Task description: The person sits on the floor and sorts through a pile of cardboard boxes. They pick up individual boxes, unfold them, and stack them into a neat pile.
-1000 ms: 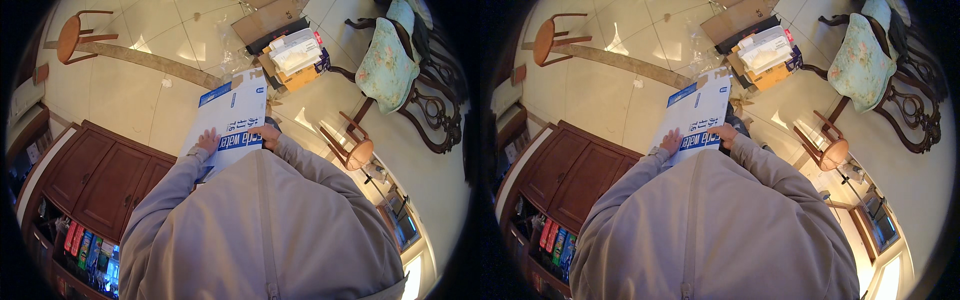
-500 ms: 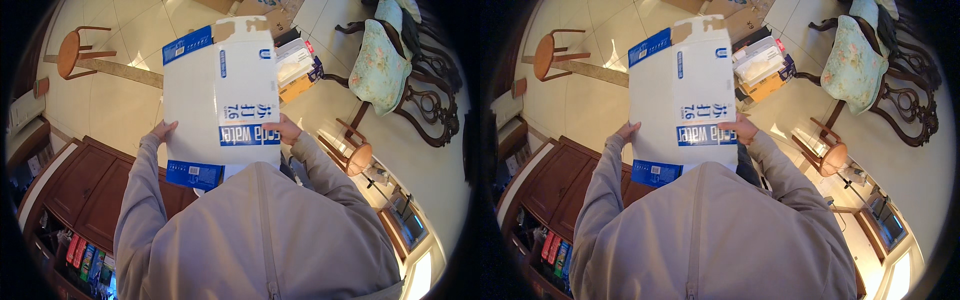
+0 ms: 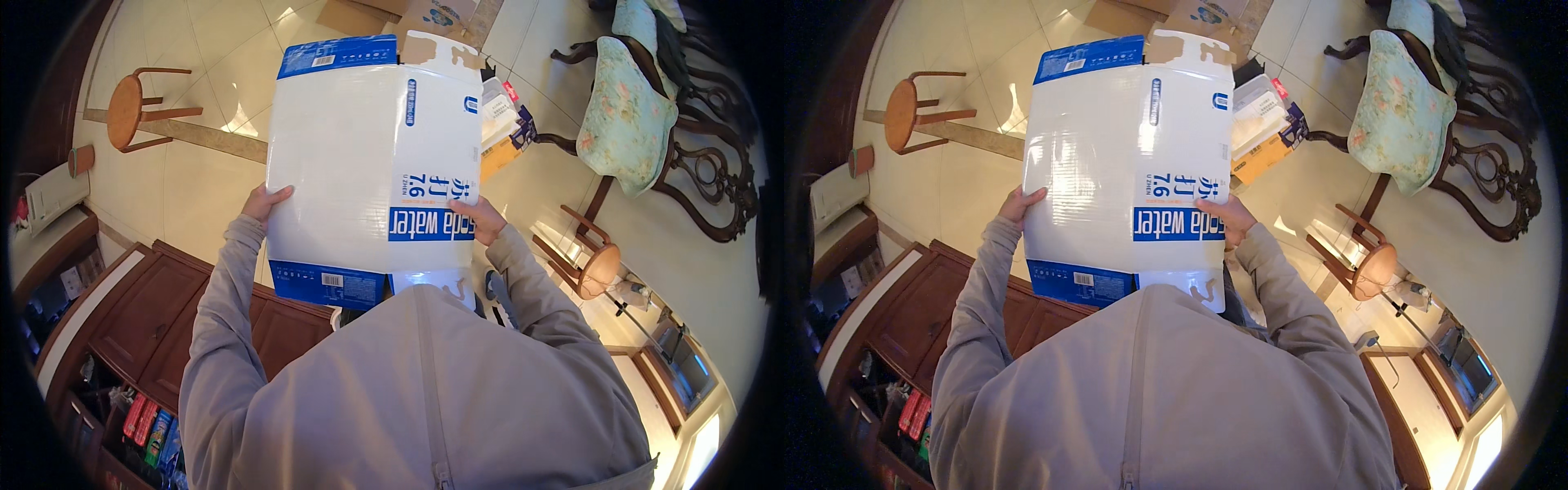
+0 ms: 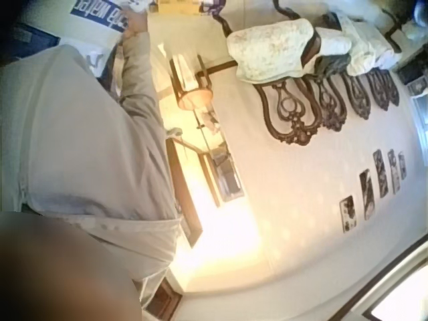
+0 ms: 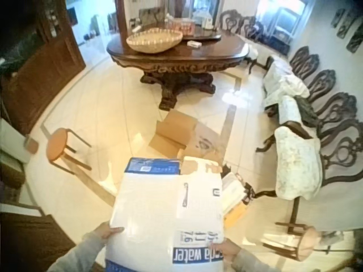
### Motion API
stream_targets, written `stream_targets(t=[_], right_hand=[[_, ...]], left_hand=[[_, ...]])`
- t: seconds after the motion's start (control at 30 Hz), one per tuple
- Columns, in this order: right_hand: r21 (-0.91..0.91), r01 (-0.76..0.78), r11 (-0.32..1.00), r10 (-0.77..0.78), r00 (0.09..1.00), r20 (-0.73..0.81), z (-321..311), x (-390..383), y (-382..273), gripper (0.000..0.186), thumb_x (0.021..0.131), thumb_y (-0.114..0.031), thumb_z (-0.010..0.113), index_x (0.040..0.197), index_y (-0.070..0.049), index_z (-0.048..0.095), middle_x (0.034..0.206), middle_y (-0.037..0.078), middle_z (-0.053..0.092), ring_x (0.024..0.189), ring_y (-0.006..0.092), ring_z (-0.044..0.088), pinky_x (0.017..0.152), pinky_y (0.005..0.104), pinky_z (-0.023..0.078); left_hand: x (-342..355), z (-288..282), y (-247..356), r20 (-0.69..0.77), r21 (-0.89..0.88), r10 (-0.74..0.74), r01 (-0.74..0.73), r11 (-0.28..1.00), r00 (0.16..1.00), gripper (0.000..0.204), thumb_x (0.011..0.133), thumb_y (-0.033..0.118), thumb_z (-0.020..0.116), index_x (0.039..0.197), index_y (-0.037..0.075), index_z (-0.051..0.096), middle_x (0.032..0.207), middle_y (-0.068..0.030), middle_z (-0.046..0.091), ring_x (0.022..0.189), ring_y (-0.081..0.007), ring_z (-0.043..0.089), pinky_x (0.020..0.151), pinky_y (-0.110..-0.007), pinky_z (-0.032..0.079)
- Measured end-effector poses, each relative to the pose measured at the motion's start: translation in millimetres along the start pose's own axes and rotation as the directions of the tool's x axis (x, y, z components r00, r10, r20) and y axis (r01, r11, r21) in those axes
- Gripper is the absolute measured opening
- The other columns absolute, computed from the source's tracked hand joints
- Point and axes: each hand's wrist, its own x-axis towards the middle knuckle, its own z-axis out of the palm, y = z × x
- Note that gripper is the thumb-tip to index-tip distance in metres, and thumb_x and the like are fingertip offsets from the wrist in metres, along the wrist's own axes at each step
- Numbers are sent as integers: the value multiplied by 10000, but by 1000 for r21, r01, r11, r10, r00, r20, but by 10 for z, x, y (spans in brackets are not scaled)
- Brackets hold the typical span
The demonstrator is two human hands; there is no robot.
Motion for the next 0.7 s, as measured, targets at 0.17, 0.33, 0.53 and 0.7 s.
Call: stream_targets(t=[0.17, 0.33, 0.53, 0.7], right_hand=[[-15, -26, 1000, 24, 994, -103, -82, 188, 55, 474, 790, -74, 699, 1208, 22, 498, 1098, 181, 617, 916, 260, 648, 758, 384, 572], [-30, -78, 997, 71, 979, -193, -203, 371, 154, 402, 761, -36, 714, 1134, 12, 571, 1035, 173, 645, 859, 239, 662, 700, 342, 572], [-102, -195, 976, 173, 967, -189, -292, 783, 280, 473, 707, -117, 779, 1115, 13, 580, 946, 150, 672, 724, 203, 676, 630, 306, 572], [-98, -180, 979, 155, 963, -219, -287, 1027, 391, 469, 666, -124, 804, 1073, 8, 612, 907, 131, 682, 669, 186, 667, 600, 295, 564]], left_hand=[[-137, 166, 241, -162, 93, 26, -11, 996, 987, 475, 765, 108, 729, 1168, -34, 522, 1029, -132, 627, 875, -228, 620, 775, -340, 521], [-71, 80, -82, -272, 144, -13, 54, 988, 962, 471, 773, 96, 709, 1188, -15, 516, 1044, -135, 619, 875, -244, 618, 771, -356, 528], [-52, -261, -368, -211, 12, -118, 124, 992, 970, 499, 789, 87, 690, 1239, 17, 484, 1102, -119, 600, 942, -247, 601, 813, -372, 519], [-94, -303, -293, -297, 49, -143, 165, 985, 944, 493, 803, 106, 681, 1246, 24, 482, 1116, -109, 595, 935, -241, 596, 815, -368, 512]])
